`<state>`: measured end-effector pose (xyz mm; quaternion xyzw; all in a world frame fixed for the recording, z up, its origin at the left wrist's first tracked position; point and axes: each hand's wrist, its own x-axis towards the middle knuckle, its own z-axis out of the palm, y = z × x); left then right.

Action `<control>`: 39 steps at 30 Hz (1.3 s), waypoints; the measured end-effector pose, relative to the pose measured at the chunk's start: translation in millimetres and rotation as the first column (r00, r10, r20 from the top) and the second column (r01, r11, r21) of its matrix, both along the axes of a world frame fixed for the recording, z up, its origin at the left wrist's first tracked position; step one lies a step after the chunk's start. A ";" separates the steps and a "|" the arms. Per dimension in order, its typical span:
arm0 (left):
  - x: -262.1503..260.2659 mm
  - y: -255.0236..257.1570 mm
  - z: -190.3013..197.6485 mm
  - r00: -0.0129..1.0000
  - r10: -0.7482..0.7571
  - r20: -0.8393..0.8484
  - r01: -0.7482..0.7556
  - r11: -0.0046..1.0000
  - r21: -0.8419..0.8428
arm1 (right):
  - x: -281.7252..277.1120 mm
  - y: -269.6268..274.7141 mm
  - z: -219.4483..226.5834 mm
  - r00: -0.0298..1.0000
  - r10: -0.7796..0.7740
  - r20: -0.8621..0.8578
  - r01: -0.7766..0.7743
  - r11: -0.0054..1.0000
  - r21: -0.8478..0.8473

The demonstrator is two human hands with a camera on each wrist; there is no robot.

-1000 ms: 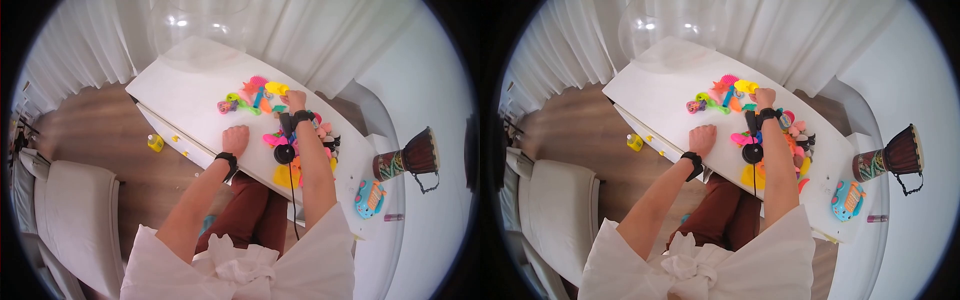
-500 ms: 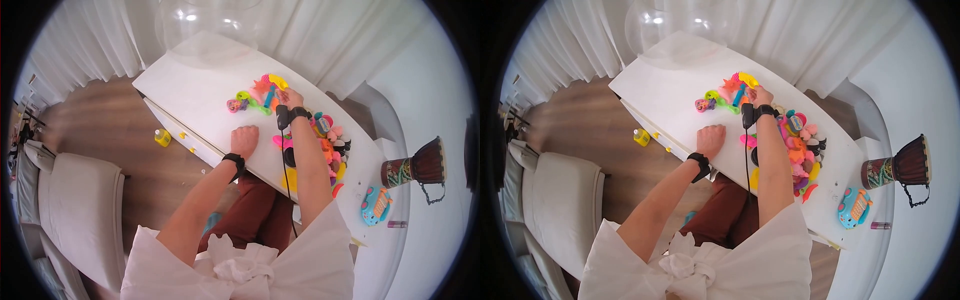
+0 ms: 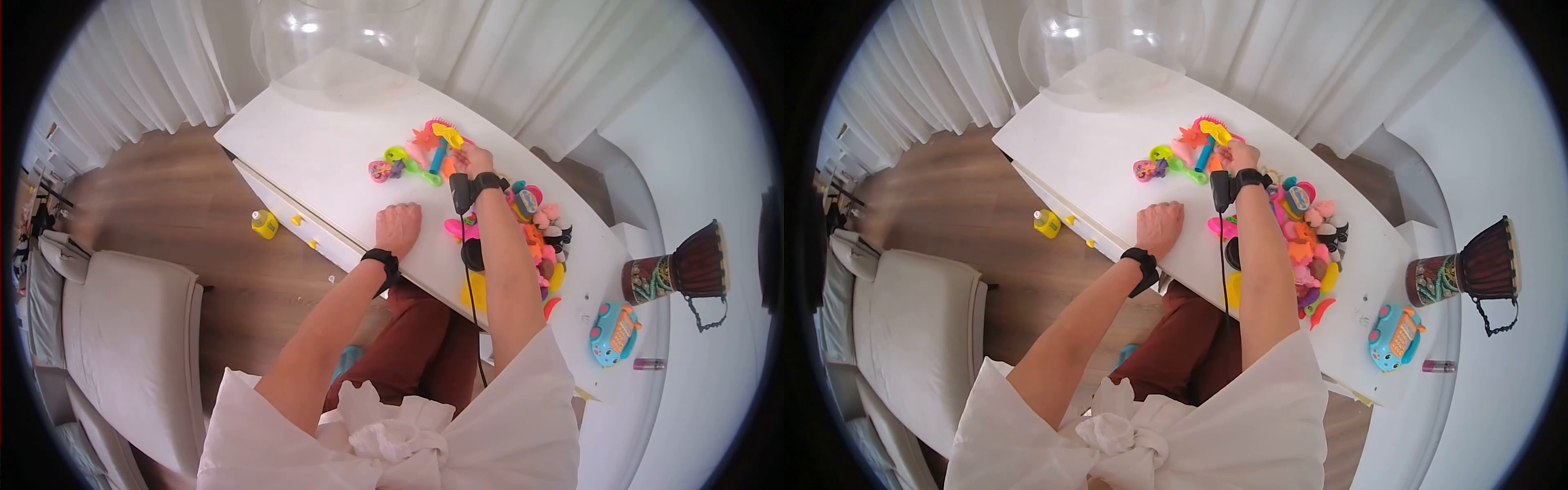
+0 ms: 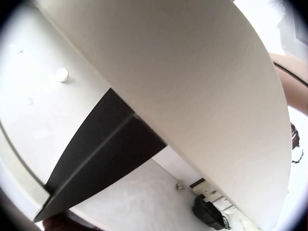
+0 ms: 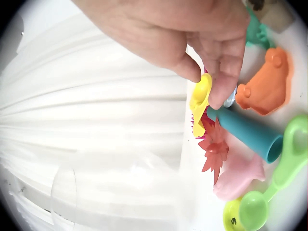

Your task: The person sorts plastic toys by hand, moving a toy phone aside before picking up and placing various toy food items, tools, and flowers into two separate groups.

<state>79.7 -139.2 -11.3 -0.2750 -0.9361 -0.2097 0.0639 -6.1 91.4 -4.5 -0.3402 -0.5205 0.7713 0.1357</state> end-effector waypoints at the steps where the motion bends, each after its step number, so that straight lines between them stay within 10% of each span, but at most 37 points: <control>1: 0.7 -0.3 1.6 1.000 -0.003 -0.021 0.003 1.000 -0.018 | 1.8 0.3 1.9 1.000 0.022 -0.002 -0.022 1.000 0.018; 13: 1.1 0.5 -1.5 0.999 0.003 -0.032 -0.004 0.999 -0.032 | 64.4 8.4 48.2 0.975 0.205 -0.082 -0.180 0.953 0.242; 21: -0.1 2.0 -4.8 1.000 0.024 -0.009 -0.024 0.999 -0.035 | 178.3 42.7 82.7 0.984 -0.127 -0.129 0.171 0.886 0.431; 31: 4.9 2.5 -0.6 0.990 0.035 -0.133 -0.046 0.996 -0.075 | 357.5 80.0 8.0 0.793 -0.587 -0.164 0.595 0.686 0.418; 39: 4.2 1.1 -4.4 0.991 0.041 -0.130 -0.043 0.999 -0.007 | 388.3 107.6 -48.6 0.831 -0.525 -0.185 0.416 0.366 0.832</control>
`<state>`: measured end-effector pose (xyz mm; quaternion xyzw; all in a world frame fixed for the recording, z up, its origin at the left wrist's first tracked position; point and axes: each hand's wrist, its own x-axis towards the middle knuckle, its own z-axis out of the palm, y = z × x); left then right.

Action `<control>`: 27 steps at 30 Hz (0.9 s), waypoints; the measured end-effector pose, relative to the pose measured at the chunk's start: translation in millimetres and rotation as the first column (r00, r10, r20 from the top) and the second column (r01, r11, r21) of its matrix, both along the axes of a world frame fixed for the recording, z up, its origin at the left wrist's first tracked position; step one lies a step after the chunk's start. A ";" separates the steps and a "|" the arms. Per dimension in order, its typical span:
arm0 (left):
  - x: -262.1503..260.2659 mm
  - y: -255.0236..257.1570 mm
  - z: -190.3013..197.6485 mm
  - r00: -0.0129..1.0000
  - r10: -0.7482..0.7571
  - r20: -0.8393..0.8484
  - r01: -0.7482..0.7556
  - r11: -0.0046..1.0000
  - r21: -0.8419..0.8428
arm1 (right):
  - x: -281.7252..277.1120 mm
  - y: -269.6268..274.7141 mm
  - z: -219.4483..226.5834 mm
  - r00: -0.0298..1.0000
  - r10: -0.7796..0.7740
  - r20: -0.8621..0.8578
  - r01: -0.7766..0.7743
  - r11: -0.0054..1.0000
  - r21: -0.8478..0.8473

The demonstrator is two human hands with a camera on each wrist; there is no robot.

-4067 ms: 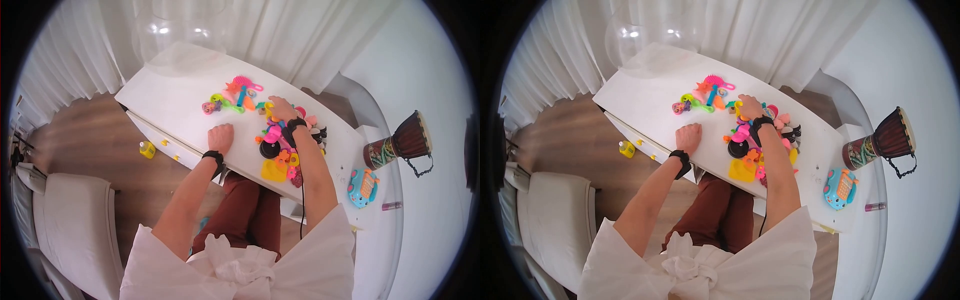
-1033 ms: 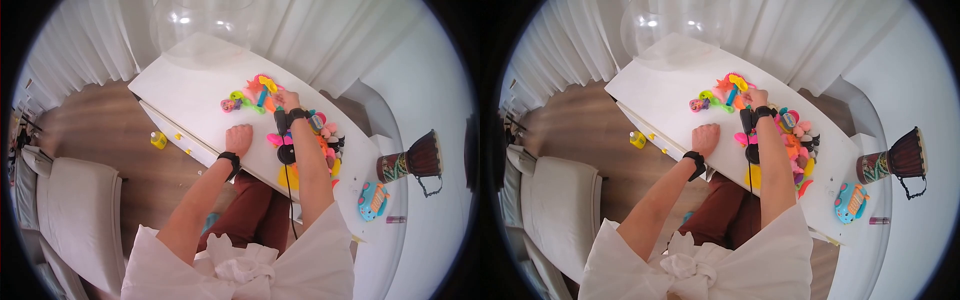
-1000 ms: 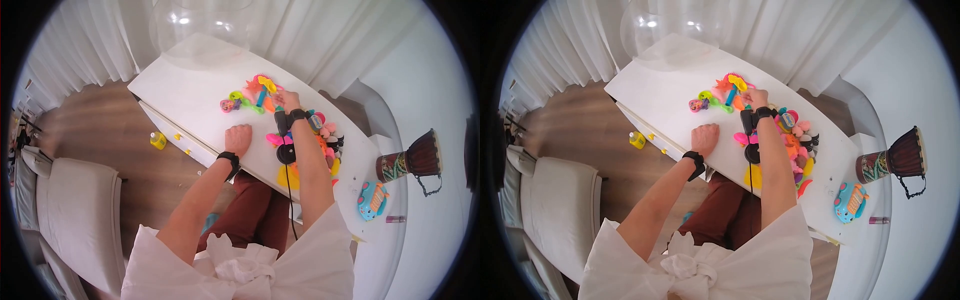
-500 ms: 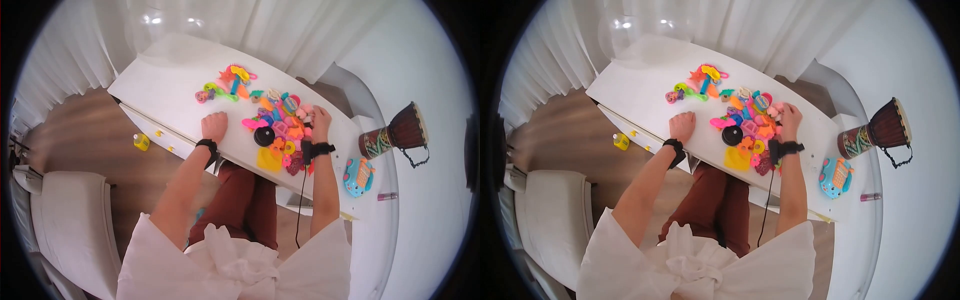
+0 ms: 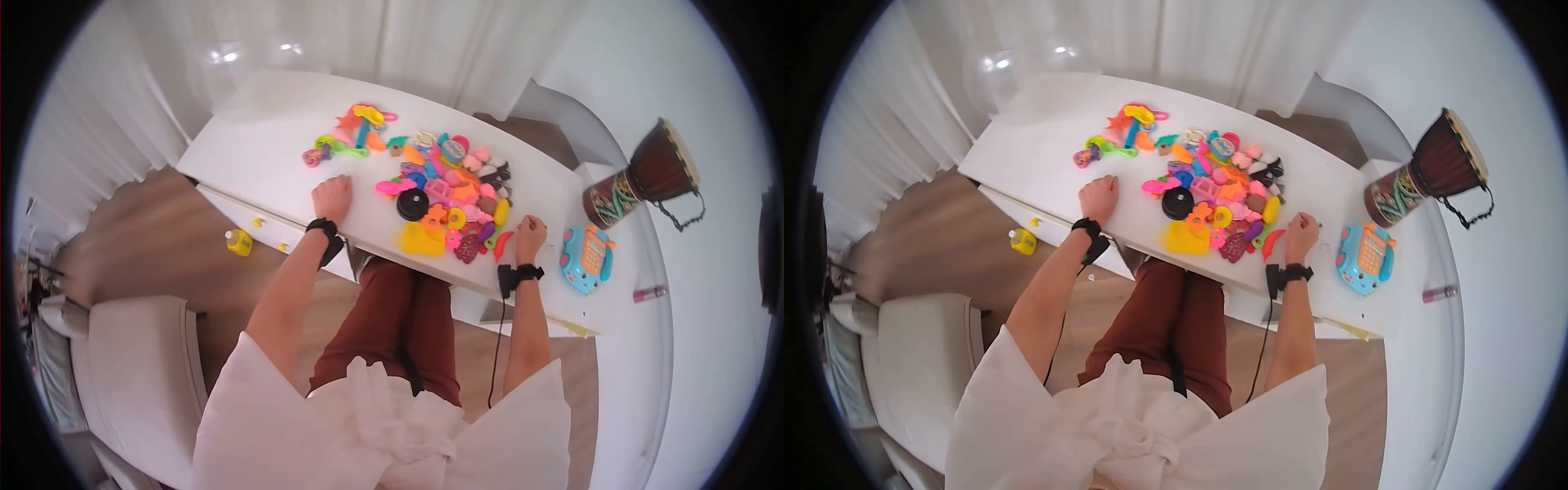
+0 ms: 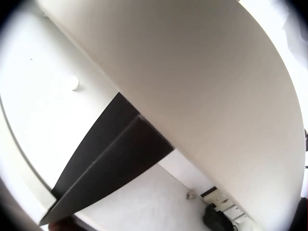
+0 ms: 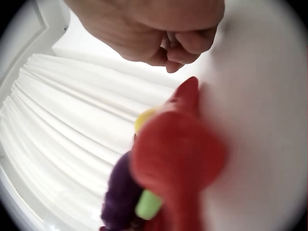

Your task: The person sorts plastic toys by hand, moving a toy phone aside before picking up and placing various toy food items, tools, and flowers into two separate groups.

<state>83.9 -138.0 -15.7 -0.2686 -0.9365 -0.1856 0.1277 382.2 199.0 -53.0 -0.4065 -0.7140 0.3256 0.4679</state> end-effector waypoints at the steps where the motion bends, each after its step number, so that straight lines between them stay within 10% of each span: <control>1: 0.1 -1.2 0.6 1.000 -0.003 -0.003 0.003 1.000 0.027 | 0.0 0.4 -1.4 1.000 0.024 -0.014 -0.024 1.000 -0.008; 13: 20.0 1.5 -2.2 0.987 -0.149 -0.057 0.159 0.900 0.405 | 1.8 -14.7 11.2 0.994 0.070 -0.083 -0.075 0.995 -0.058; 27: 41.9 36.4 5.8 0.918 -0.391 -0.072 0.387 0.838 0.386 | 1.6 -20.2 15.8 0.989 0.058 -0.139 -0.073 0.992 -0.103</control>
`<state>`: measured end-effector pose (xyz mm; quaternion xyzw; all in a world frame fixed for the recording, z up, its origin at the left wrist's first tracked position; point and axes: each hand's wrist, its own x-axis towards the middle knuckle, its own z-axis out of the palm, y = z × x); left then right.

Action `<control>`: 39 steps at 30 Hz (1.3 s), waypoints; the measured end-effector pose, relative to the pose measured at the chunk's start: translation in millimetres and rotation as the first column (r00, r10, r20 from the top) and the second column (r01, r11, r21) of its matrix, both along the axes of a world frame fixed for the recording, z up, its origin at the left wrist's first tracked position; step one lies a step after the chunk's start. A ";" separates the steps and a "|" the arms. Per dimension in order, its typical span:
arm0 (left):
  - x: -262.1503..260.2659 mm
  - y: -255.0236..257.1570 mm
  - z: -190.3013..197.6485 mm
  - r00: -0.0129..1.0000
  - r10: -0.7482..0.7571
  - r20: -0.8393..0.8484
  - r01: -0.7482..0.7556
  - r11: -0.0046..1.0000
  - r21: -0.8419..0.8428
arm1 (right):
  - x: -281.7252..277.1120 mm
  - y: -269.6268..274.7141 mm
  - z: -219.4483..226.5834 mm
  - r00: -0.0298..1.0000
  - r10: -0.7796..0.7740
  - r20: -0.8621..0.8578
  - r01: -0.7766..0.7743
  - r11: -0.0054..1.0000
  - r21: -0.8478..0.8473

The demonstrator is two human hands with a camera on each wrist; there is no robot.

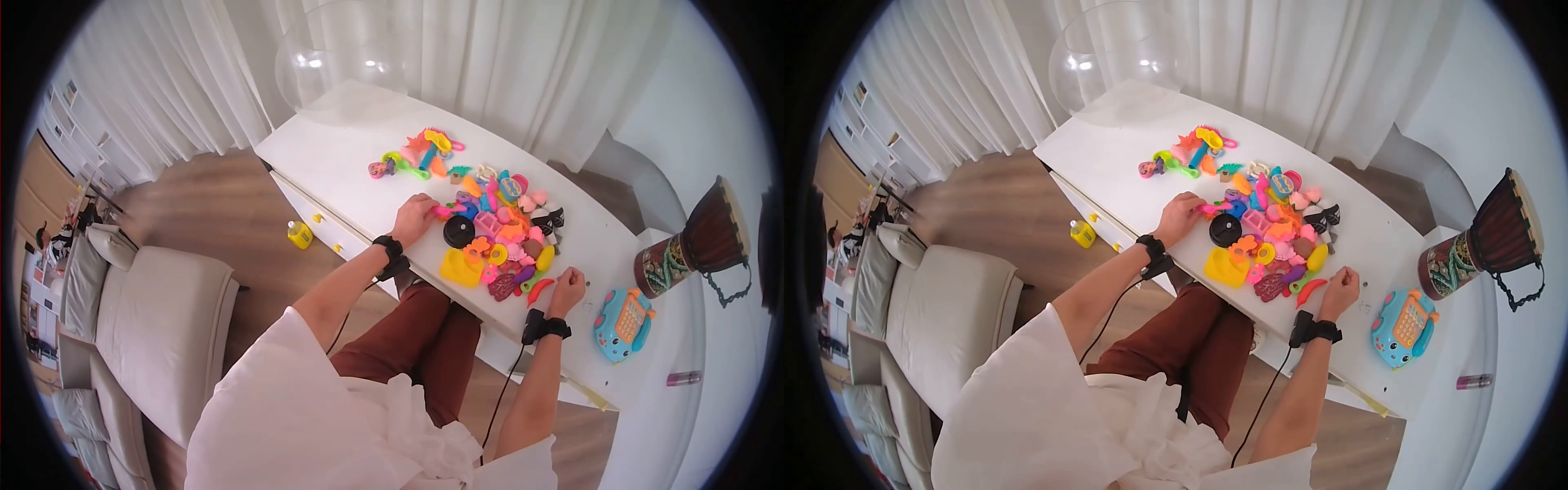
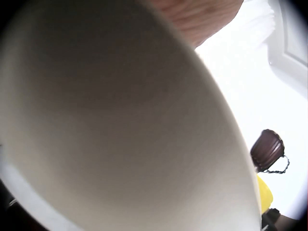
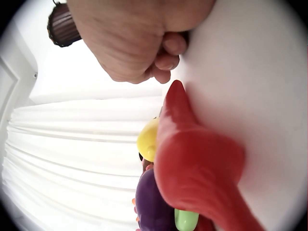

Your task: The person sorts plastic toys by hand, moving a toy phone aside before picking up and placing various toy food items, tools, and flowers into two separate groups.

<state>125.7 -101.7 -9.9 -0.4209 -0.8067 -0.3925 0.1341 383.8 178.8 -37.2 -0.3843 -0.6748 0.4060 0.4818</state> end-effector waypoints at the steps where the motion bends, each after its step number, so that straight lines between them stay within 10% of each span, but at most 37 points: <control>1: -2.4 -0.1 -3.9 0.998 0.011 0.065 -0.014 0.999 0.050 | 0.0 -0.3 0.4 1.000 -0.004 0.002 0.004 1.000 -0.001; 6: -24.9 -14.7 -16.7 0.970 0.141 0.196 -0.186 0.954 0.234 | -0.1 1.3 -1.0 1.000 0.003 0.010 -0.003 1.000 -0.005; 14: -68.6 -59.0 -2.6 0.784 0.243 0.572 -0.326 0.944 0.046 | -0.2 -1.0 1.1 1.000 0.005 -0.009 -0.004 1.000 0.021; 39: -78.3 -67.6 -14.2 0.681 0.199 0.705 -0.533 0.795 0.291 | -0.9 1.1 -1.4 1.000 0.007 0.022 -0.007 1.000 -0.007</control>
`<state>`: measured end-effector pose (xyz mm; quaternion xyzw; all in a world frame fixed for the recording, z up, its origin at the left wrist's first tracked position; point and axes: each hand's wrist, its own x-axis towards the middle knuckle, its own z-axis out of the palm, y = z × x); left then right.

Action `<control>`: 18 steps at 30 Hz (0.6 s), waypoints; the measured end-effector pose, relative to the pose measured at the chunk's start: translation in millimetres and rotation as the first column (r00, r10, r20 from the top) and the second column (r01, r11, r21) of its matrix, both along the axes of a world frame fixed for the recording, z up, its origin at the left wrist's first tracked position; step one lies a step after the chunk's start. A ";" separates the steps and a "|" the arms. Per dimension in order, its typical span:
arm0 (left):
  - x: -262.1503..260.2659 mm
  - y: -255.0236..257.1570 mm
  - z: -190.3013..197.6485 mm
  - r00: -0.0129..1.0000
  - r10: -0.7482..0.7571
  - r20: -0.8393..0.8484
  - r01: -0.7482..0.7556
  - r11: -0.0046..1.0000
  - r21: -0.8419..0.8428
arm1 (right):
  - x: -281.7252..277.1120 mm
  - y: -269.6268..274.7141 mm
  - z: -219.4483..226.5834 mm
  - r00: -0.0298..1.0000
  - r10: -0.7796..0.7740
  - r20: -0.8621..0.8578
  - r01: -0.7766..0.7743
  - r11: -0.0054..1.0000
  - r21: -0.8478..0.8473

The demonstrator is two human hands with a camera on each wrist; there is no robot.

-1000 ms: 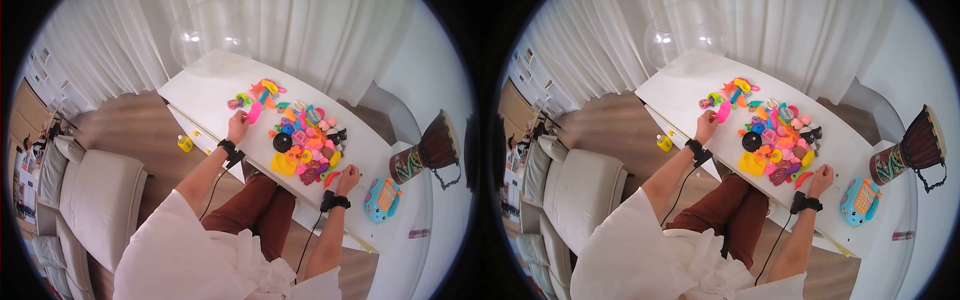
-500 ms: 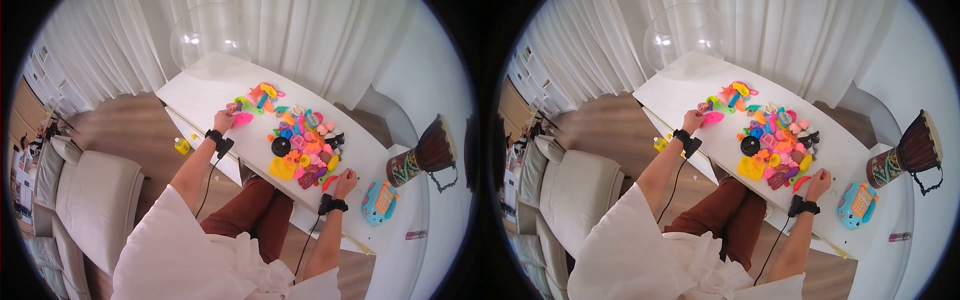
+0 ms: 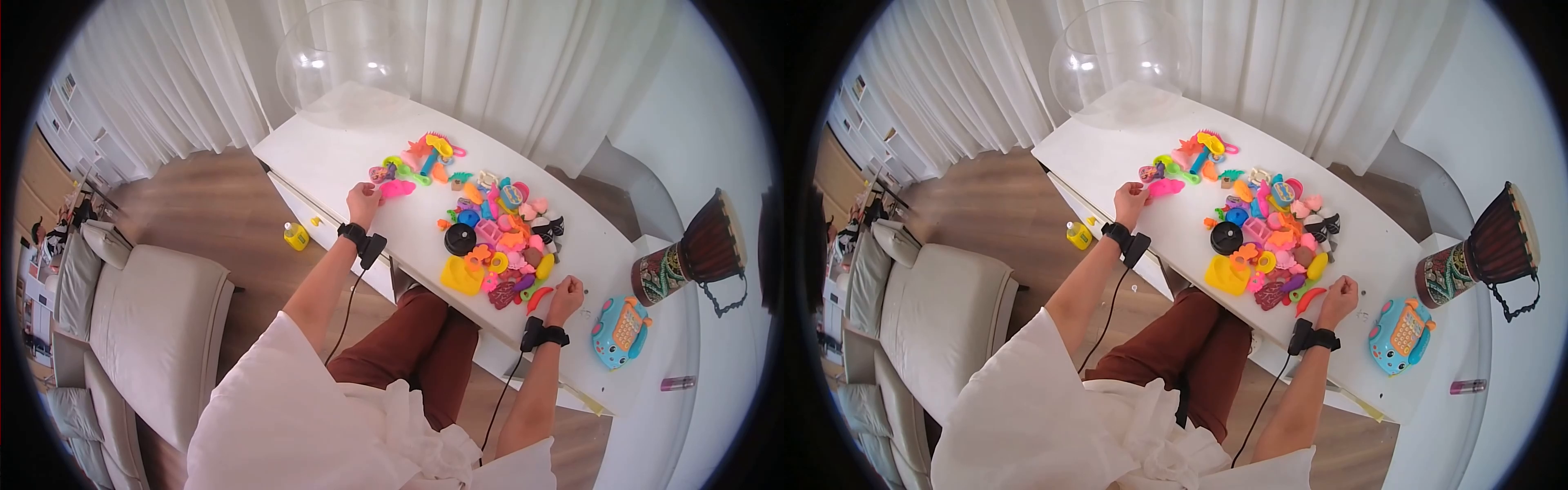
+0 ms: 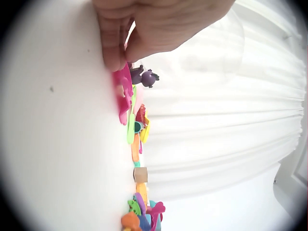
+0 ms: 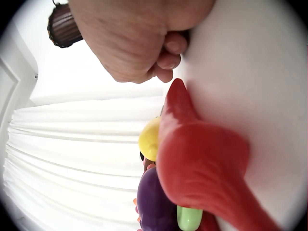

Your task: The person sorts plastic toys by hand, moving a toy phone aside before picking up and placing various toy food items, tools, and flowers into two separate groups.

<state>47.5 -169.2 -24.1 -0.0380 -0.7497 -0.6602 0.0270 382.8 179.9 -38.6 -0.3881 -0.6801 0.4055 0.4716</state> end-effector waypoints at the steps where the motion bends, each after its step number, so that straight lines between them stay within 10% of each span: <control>1: 2.9 0.0 1.2 1.000 0.018 -0.013 -0.018 1.000 -0.011 | -0.3 -0.2 0.3 1.000 -0.003 -0.002 0.003 1.000 -0.003; 18: 19.1 1.1 -6.7 0.997 -0.037 -0.067 0.022 0.976 -0.217 | 0.5 0.2 -0.9 1.000 -0.010 -0.024 0.010 1.000 0.017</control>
